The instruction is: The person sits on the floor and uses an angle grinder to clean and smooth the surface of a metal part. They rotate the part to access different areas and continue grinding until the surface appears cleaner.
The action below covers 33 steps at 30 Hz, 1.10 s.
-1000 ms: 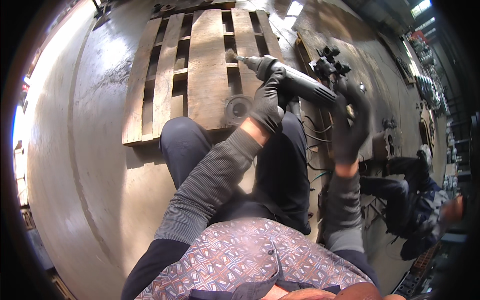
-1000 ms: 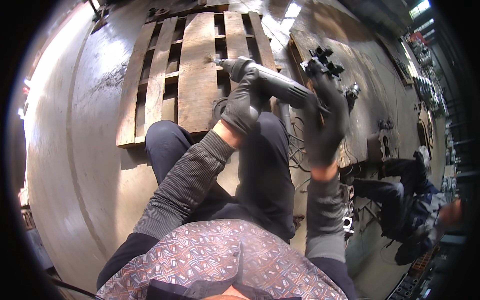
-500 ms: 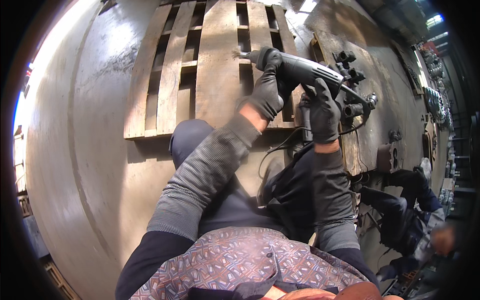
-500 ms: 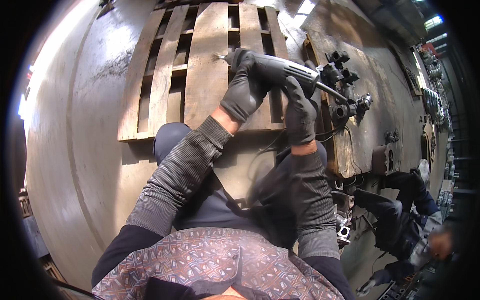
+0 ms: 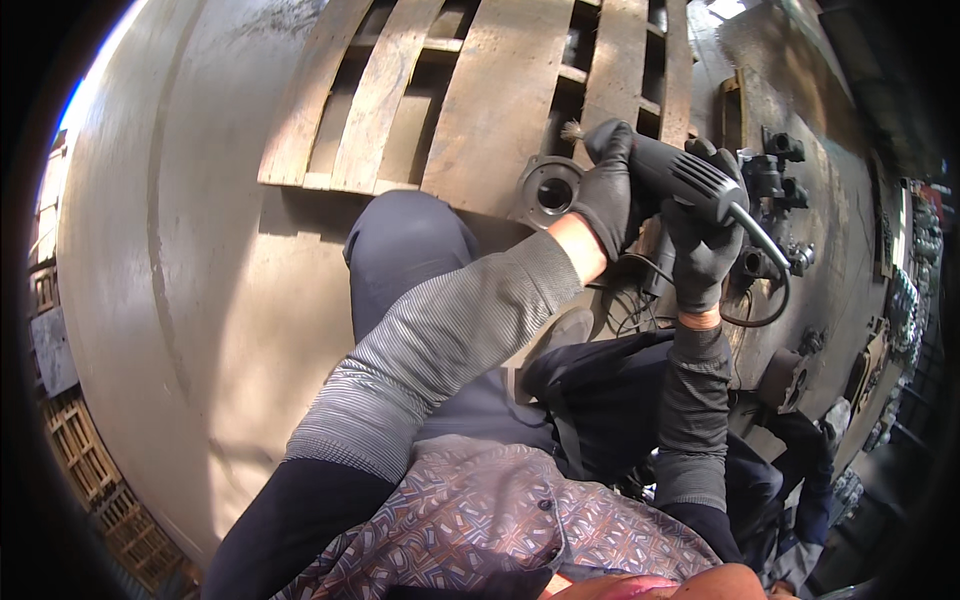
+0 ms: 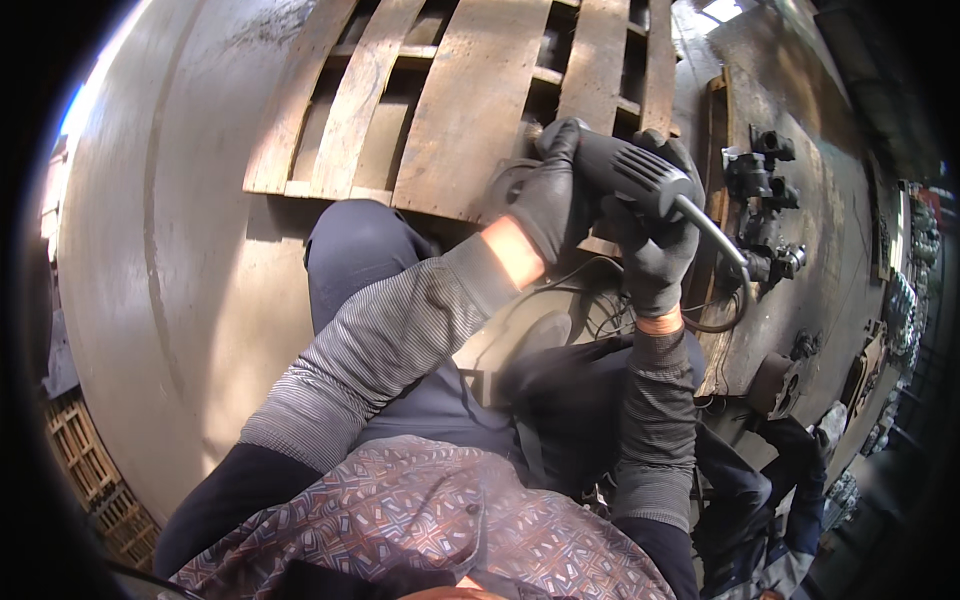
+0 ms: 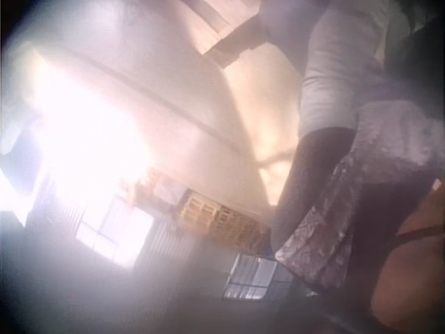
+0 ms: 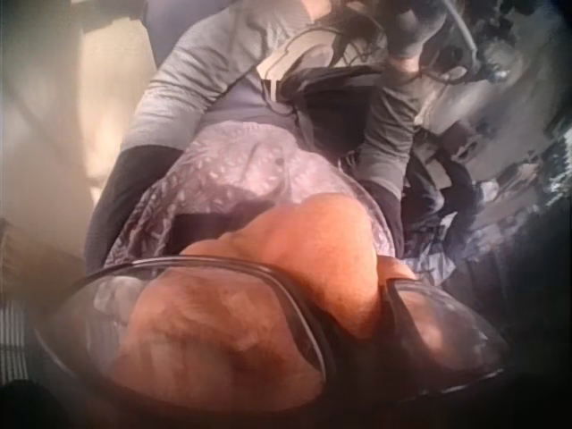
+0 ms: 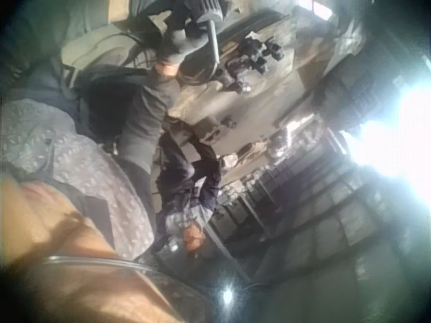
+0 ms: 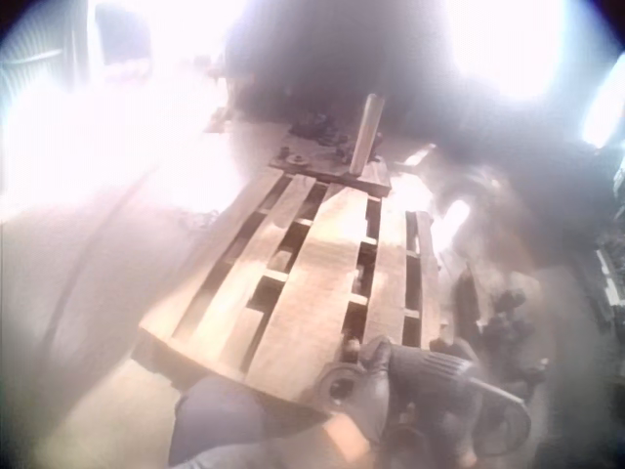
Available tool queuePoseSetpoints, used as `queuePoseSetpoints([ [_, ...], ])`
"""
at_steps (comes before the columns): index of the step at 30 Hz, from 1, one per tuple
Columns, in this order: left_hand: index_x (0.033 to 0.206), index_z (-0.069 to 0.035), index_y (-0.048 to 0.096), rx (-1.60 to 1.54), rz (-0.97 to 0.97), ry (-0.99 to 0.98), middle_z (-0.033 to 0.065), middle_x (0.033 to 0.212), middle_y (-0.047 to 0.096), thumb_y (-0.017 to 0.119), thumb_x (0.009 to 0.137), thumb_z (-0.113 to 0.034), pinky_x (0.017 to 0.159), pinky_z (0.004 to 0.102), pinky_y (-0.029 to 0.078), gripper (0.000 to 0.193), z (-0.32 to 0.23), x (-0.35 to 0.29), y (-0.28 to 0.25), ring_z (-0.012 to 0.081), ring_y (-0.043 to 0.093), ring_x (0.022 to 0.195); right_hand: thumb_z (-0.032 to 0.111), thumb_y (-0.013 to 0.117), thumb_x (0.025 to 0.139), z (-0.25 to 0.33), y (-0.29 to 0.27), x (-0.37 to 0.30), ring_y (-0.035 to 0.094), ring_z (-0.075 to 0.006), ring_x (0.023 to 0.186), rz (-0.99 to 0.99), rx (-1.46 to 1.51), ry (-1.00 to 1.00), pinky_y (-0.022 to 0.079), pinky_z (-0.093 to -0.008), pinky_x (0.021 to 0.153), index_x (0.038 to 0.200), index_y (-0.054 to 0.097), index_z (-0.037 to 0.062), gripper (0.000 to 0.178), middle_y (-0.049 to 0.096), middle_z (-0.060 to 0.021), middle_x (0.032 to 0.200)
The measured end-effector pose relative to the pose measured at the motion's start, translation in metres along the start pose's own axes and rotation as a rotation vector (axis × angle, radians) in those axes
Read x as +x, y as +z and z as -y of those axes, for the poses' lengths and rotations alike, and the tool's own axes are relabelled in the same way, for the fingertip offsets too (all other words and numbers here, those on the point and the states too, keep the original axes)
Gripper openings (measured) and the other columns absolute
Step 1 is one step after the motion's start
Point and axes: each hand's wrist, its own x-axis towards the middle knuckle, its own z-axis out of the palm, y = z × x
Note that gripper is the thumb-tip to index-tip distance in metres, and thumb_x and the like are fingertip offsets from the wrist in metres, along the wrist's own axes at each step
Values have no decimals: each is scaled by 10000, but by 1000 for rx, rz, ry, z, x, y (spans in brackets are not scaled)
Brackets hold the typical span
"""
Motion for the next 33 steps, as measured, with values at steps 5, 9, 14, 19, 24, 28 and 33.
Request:
queuePoseSetpoints([
  [5, 1394, -131, 561, 29, -177, -36, 109, 1260, 704, 572, 1010, -719, 1028, 427, 562, 702, 29, 0, -20, 272, 673, 1174, -1, 798, 848, -9, -11, -17, 539, -334, 1430, 24, -45, 212, 443, -474, 1222, 1582, 396, -46, 838, 527, -232, 1553],
  [9, 1458, -128, 514, -134, -132, -132, 123, 1370, 667, 557, 1005, -736, 1109, 476, 519, 759, 40, 4, -43, 284, 647, 1247, -30, 784, 858, -17, -13, -34, 547, -324, 1418, 53, -95, 260, 452, -464, 1212, 1577, 399, -37, 816, 546, -218, 1522],
  [14, 1494, -123, 484, -175, -205, -100, 123, 1480, 590, 491, 1072, -662, 1182, 452, 470, 684, 43, -3, -64, 271, 594, 1338, 124, 867, 876, -24, -9, -43, 523, -324, 1443, 110, -89, 363, 445, -467, 1217, 1614, 342, 31, 911, 503, -200, 1581],
  [19, 1472, -106, 506, -215, -220, -38, 124, 1427, 618, 532, 1072, -627, 1143, 439, 501, 657, 35, -8, -64, 265, 619, 1282, 125, 855, 878, -30, -6, -40, 528, -323, 1438, 160, -91, 361, 445, -467, 1218, 1596, 367, 17, 875, 510, -207, 1570],
  [24, 1494, -127, 498, -259, -226, -84, 115, 1482, 595, 520, 1076, -630, 1169, 440, 475, 654, 30, -13, -61, 256, 590, 1338, 105, 829, 885, -35, 0, -39, 542, -320, 1423, 149, -142, 358, 459, -462, 1207, 1570, 395, 7, 817, 524, -206, 1552],
  [28, 1487, -115, 511, -279, -282, -87, 115, 1480, 601, 539, 1075, -615, 1165, 432, 480, 649, 26, -15, -59, 255, 598, 1329, 72, 822, 881, -37, 6, -39, 553, -312, 1411, 139, -153, 407, 471, -454, 1198, 1560, 404, 6, 800, 540, -199, 1533],
  [33, 1472, -103, 527, -253, -372, -24, 121, 1457, 617, 591, 1071, -565, 1157, 422, 493, 615, 29, -8, -66, 260, 613, 1309, -24, 825, 844, -41, 11, -38, 574, -296, 1386, 97, -256, 451, 493, -434, 1184, 1525, 436, 1, 784, 571, -192, 1502],
])
